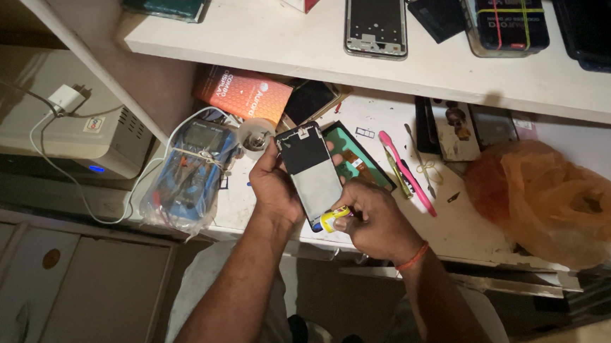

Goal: The person holds a disassembled smartphone frame and applies adhesive from a small tube along the inner edge of the frame. The person rotates the frame to reach different sides while maintaining a steady bead of adhesive.

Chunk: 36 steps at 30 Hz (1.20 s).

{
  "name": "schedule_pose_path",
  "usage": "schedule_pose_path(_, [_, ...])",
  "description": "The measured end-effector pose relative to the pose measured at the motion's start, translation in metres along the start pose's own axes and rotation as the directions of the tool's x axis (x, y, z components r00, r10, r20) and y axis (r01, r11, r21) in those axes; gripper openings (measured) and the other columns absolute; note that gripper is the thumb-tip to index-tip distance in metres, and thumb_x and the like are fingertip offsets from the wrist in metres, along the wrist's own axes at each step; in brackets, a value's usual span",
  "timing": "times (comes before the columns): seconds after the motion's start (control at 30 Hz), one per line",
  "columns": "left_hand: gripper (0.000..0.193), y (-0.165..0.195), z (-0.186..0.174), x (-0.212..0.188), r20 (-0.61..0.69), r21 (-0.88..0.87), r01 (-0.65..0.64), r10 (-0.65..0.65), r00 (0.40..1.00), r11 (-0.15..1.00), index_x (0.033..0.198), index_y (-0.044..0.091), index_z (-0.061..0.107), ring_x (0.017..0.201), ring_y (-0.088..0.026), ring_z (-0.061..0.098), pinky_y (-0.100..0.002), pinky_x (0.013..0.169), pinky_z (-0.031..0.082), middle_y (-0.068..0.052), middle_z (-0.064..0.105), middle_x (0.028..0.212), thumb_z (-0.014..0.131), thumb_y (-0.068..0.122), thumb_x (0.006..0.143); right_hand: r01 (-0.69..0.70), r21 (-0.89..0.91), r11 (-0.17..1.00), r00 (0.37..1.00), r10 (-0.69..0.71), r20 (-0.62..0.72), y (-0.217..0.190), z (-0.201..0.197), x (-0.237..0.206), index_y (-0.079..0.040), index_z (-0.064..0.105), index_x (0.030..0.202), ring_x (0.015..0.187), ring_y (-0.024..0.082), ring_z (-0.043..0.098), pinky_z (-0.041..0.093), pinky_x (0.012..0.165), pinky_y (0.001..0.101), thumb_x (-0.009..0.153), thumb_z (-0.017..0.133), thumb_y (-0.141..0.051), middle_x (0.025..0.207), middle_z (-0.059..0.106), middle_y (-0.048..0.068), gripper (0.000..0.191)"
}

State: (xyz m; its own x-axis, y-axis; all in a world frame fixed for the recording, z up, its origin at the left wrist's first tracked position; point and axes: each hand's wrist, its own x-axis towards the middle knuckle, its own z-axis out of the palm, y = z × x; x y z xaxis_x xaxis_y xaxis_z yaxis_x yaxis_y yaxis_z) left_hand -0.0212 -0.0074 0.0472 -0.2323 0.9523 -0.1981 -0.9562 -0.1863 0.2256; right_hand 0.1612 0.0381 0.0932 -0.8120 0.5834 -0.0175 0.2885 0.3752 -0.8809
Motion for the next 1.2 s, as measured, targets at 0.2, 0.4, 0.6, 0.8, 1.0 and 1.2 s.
schedule_pose_path(0.2, [0.064,-0.0006,0.0002,-0.001,0.003,-0.007,0.001,0.0,1.0,1.0,0.126,0.005,0.066,0.103,-0.046,0.071,-0.063,0.081,0.059,-0.025,0.072,0.116,0.042,0.058,0.101,-0.083,0.033,0.996,0.996,0.081,0.038,-0.0012,-0.001,0.0,-0.004,0.062,0.091,0.088,0.015,0.077,0.064,0.073,0.0312,0.085,0.068,0.006,0.093,0.072,0.01,0.013])
schedule_pose_path(0.4, [0.064,-0.0006,-0.0015,0.0002,0.019,-0.02,0.002,-0.001,1.0,1.0,0.126,0.005,0.067,0.103,-0.047,0.071,-0.063,0.081,0.059,-0.025,0.072,0.116,0.042,0.058,0.101,-0.029,0.067,0.997,0.999,0.027,0.036,-0.0001,0.0,0.0002,-0.003,0.062,0.091,0.085,0.016,0.077,0.062,0.072,0.0321,0.085,0.069,0.008,0.089,0.074,0.012,0.014])
schedule_pose_path(0.6, [0.062,-0.0012,-0.002,0.0002,0.037,-0.03,-0.008,0.009,0.999,1.0,0.125,0.004,0.067,0.102,-0.047,0.071,-0.063,0.08,0.059,-0.025,0.072,0.115,0.042,0.056,0.102,-0.05,0.033,0.998,0.999,0.05,0.019,0.0001,0.0005,-0.0004,-0.004,0.062,0.089,0.085,0.014,0.076,0.062,0.071,0.0307,0.082,0.071,0.008,0.09,0.072,0.009,0.016])
schedule_pose_path(0.8, [0.061,-0.0005,-0.0017,-0.0006,0.023,-0.018,-0.007,0.008,1.0,1.0,0.126,0.005,0.067,0.102,-0.047,0.071,-0.063,0.081,0.058,-0.025,0.072,0.116,0.042,0.055,0.101,-0.04,0.075,0.996,0.999,0.039,0.022,0.0033,0.002,-0.0002,-0.004,0.06,0.09,0.086,0.014,0.077,0.062,0.071,0.0303,0.084,0.069,0.009,0.089,0.072,0.009,0.016])
schedule_pose_path(1.0, [0.062,-0.0007,-0.0029,0.0006,0.045,-0.038,0.004,-0.002,0.999,0.999,0.125,0.005,0.067,0.102,-0.047,0.071,-0.064,0.081,0.058,-0.025,0.072,0.116,0.042,0.057,0.101,-0.039,0.08,0.996,0.999,0.037,0.024,0.0035,0.0022,-0.0005,-0.004,0.06,0.092,0.086,0.013,0.076,0.062,0.072,0.03,0.083,0.069,0.008,0.09,0.073,0.008,0.017])
schedule_pose_path(1.2, [0.064,-0.0005,-0.0062,0.0011,0.07,-0.052,0.007,-0.004,0.998,0.999,0.127,0.004,0.067,0.104,-0.047,0.07,-0.065,0.083,0.057,-0.025,0.072,0.117,0.042,0.057,0.101,-0.042,0.106,0.993,0.999,0.039,0.035,0.0031,-0.0001,-0.0011,-0.003,0.063,0.093,0.092,0.014,0.074,0.061,0.078,0.0301,0.083,0.071,0.008,0.096,0.07,0.01,0.017])
